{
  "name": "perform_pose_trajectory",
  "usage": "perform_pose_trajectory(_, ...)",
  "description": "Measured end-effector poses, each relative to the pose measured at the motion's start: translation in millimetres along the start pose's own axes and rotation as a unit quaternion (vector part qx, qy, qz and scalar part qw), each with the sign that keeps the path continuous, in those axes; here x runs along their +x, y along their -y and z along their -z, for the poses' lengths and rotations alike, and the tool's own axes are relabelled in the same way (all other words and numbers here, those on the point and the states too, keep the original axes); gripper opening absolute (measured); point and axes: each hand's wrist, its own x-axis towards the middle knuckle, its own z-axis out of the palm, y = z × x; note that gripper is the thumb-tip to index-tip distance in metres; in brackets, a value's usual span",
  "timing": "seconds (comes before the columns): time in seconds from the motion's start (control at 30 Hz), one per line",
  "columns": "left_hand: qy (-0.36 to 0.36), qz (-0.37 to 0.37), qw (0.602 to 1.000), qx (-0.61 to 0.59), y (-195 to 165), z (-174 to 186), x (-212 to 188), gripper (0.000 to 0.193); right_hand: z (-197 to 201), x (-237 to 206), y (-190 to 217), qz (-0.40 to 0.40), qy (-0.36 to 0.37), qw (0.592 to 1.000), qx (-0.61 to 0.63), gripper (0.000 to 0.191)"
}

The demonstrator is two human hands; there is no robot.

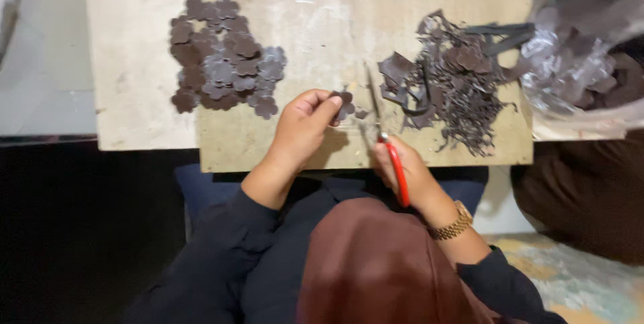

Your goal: The person uses red-handled scissors to cut flower-shaped pieces from dark brown material. They hold each piece in the left hand and trim the edges with the right hand, then place the finished pieces into a growing pile on the left side of the table.

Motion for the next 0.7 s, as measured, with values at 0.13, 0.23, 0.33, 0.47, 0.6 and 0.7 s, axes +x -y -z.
perform_pose_trajectory(0.13, -0.113, -0.094, 0.986, 0.078, -7, 32, 7, 0.019, 12, 6, -21, 0.051, -0.025, 0.998, 0.02, 0.032)
perform_pose_trajectory(0.23, -0.18, -0.143, 0.969, 0.095, -42, 75, 11, 0.026, 15, 5, -36, 0.045, -0.042, 0.994, 0.092, 0.034)
perform_pose_trajectory(0.33, -0.275, -0.246, 0.877, 0.306, -71, 104, -2, 0.048, 13, 4, -44, 0.036, -0.056, 0.984, 0.166, 0.038)
perform_pose_trajectory(0.47, -0.31, -0.318, 0.699, 0.561, -61, 90, -18, 0.068, 22, 0, -43, 0.075, -0.108, 0.977, 0.169, 0.037)
perform_pose_trajectory(0.6, -0.126, -0.258, 0.753, 0.592, -8, 50, -30, 0.063, 45, 3, -40, 0.115, -0.173, 0.964, 0.168, 0.038)
perform_pose_trajectory(0.7, -0.036, -0.245, 0.764, 0.596, 21, 39, -31, 0.077, 64, 3, -42, 0.125, -0.214, 0.95, 0.189, 0.04)
